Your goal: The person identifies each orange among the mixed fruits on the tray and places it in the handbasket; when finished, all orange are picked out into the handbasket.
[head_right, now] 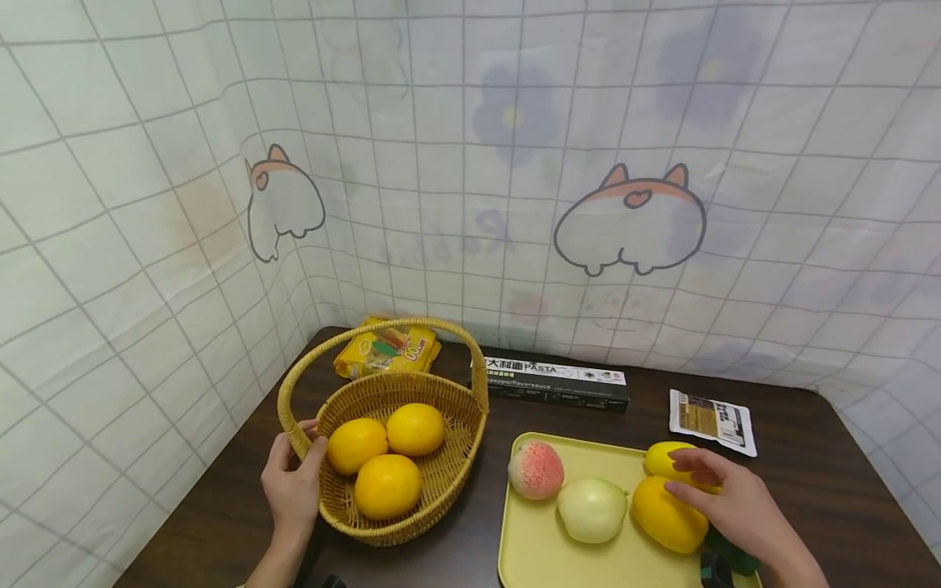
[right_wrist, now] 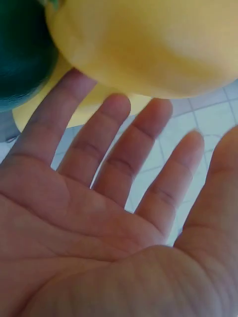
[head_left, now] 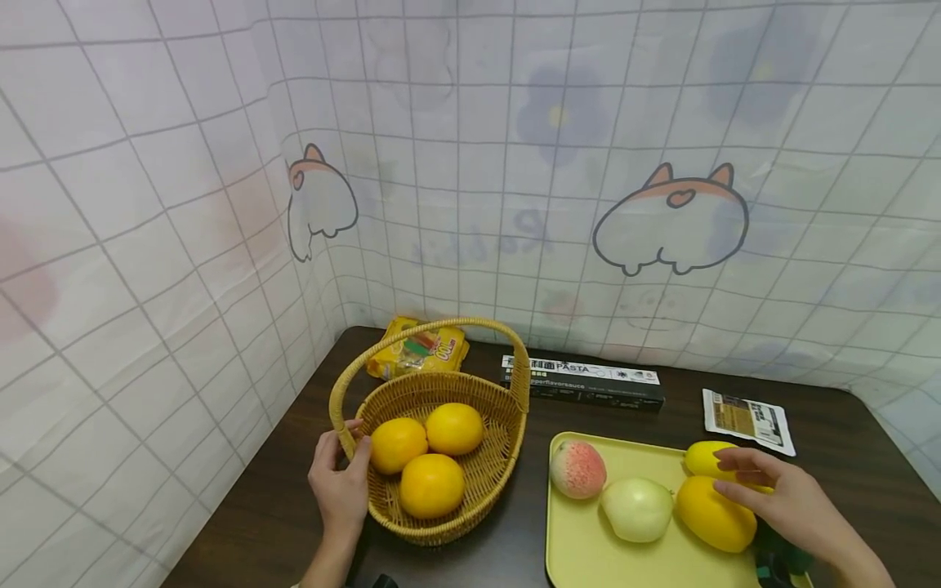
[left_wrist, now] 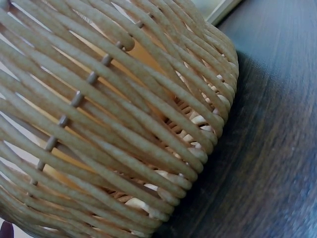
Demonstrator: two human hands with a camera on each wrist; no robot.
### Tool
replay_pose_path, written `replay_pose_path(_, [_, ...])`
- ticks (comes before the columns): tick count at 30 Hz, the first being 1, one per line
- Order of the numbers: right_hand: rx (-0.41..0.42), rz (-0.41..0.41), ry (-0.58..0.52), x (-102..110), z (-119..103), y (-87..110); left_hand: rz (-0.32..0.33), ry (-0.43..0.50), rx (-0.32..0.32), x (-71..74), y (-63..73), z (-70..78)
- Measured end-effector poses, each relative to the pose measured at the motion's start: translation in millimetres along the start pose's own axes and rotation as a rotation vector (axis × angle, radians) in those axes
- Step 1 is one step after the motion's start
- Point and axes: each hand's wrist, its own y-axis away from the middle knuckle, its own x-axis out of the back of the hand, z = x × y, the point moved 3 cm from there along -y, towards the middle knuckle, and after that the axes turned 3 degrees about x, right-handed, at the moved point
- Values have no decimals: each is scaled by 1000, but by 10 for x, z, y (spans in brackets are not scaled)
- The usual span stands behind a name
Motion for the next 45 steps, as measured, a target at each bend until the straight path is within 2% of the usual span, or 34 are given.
replay_pose_path(8, [10, -140, -117, -20, 38, 33, 3, -7, 9, 8, 10, -33])
replay_pose_path(17, [124, -285, -246, -106, 24, -7, 3, -8, 9, 12, 11, -31])
replay_pose_path(25, [85, -390, -316, -167, 46, -25, -3, -16, 21, 4, 4, -29])
replay_pose_path(31, [142, -451, -316, -216, 11, -14, 0, -19, 21, -4, 2, -21])
replay_pose_path(37, [196, -460, -197, -265, -6, -20, 2, -20, 13, -8, 2, -14])
replay_pose_path(42, [140, -483, -194, -292, 9, -29, 0, -30, 29, -6, 1, -14])
replay_pose_path(45, [97, -467, -194, -301, 0, -36, 0, -39, 40, -3, 3, -13])
